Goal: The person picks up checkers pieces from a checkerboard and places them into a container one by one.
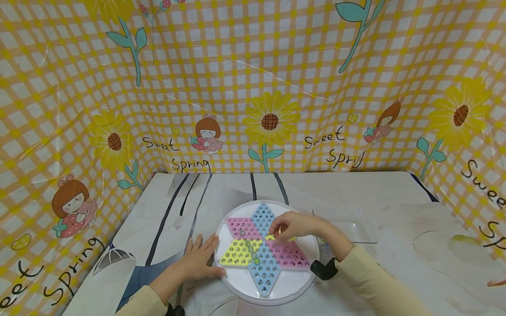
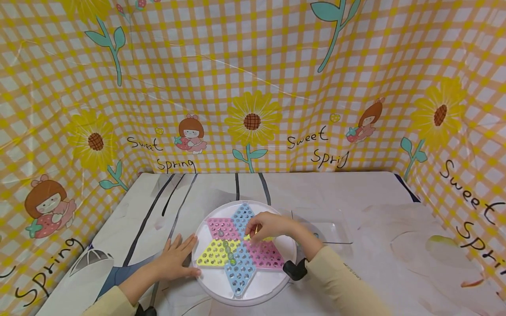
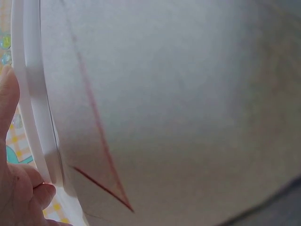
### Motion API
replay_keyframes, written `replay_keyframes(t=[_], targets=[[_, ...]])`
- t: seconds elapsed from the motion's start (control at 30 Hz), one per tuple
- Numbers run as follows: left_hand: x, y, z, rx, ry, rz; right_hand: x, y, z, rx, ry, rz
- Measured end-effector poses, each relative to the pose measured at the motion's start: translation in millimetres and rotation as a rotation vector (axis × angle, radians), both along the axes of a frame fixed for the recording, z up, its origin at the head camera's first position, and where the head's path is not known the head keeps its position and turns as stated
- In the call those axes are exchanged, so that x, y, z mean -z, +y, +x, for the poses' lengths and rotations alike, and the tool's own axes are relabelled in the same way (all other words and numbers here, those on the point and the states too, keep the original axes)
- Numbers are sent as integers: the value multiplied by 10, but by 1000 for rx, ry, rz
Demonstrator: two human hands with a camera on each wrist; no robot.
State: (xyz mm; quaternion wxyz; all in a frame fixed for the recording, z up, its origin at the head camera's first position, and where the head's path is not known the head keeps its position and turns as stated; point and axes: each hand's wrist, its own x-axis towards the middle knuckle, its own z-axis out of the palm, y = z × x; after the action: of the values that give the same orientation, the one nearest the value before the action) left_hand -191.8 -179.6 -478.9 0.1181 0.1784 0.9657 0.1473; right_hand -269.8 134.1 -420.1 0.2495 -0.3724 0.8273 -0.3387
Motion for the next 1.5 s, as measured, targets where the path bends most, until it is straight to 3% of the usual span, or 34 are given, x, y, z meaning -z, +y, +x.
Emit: replay_keyframes(t=[0.6, 1.03, 1.5], targets=[[-31, 16, 12, -4, -10, 7, 175, -367, 199, -57, -16, 113], [-20, 13, 9, 0, -15, 13, 199, -494, 277, -133, 45, 203], [-32, 14, 11, -3, -8, 3, 249, -519, 303, -116, 43, 211]])
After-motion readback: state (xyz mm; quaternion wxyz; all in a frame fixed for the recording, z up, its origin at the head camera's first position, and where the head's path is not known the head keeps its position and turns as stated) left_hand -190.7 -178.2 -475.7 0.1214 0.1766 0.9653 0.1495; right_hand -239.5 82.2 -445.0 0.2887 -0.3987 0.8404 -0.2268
